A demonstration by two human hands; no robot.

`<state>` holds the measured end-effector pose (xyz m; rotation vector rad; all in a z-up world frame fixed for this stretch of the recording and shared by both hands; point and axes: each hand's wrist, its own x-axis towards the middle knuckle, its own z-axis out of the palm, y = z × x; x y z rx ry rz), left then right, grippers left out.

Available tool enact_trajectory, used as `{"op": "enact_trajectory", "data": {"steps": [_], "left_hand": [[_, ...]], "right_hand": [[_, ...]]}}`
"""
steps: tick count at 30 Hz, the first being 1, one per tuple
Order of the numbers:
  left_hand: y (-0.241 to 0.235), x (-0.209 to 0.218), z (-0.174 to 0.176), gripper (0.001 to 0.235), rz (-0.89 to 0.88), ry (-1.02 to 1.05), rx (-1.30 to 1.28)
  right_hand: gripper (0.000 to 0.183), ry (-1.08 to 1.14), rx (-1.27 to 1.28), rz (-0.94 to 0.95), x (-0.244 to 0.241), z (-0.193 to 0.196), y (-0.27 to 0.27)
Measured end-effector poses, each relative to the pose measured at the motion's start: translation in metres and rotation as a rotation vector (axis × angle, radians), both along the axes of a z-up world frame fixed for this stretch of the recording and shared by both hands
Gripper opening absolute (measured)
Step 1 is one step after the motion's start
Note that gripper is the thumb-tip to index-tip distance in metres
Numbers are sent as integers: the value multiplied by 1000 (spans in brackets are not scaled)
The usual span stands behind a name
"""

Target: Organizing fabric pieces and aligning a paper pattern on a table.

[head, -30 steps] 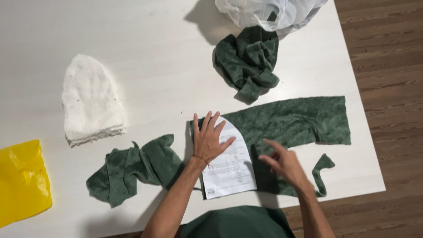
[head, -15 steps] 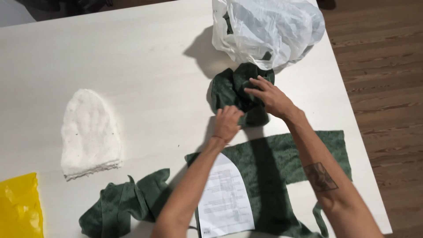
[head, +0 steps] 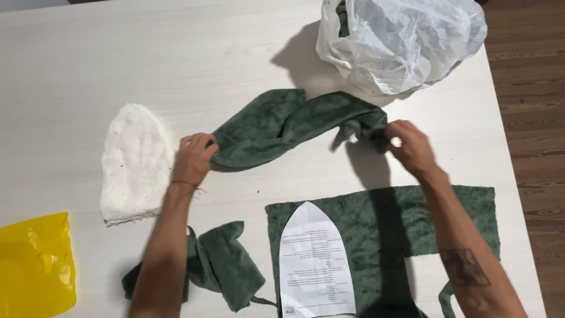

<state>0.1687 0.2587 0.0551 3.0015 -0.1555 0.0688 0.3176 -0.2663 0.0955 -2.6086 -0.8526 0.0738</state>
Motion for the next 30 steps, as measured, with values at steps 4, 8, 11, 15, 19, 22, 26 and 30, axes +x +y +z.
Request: {"op": "enact_trajectory", "data": {"steps": [4,8,11,15,19,22,26,30], "left_hand": [[2,-16,33,50,100,303,372],[-33,-11,48,66,-45,336,397],[-53,-10,34,88,-107,194,-228],[-81,-22,-14,54,-190,380,-26],[-129,-29,78,48,-305,563,-224],[-127,-28,94,55,-99,944,-561],[-84,-3,8,34,-14,343,-813],[-59,58,-28,39,230,-37,-564]], "right_hand": [[11,-114,-157,-74,15,-27,-64],[30,-34,-239,-75,9,5,-31],[51,114,-98,-52,2,25,30],[54,96,73,151,5,13,99],[68,-325,-141,399,3,-8,146],[22,-228,-379,337,17,-40,137],[14,-129,-297,301,-6,-2,115],[14,-24,-380,347,-38,-4,71]]}}
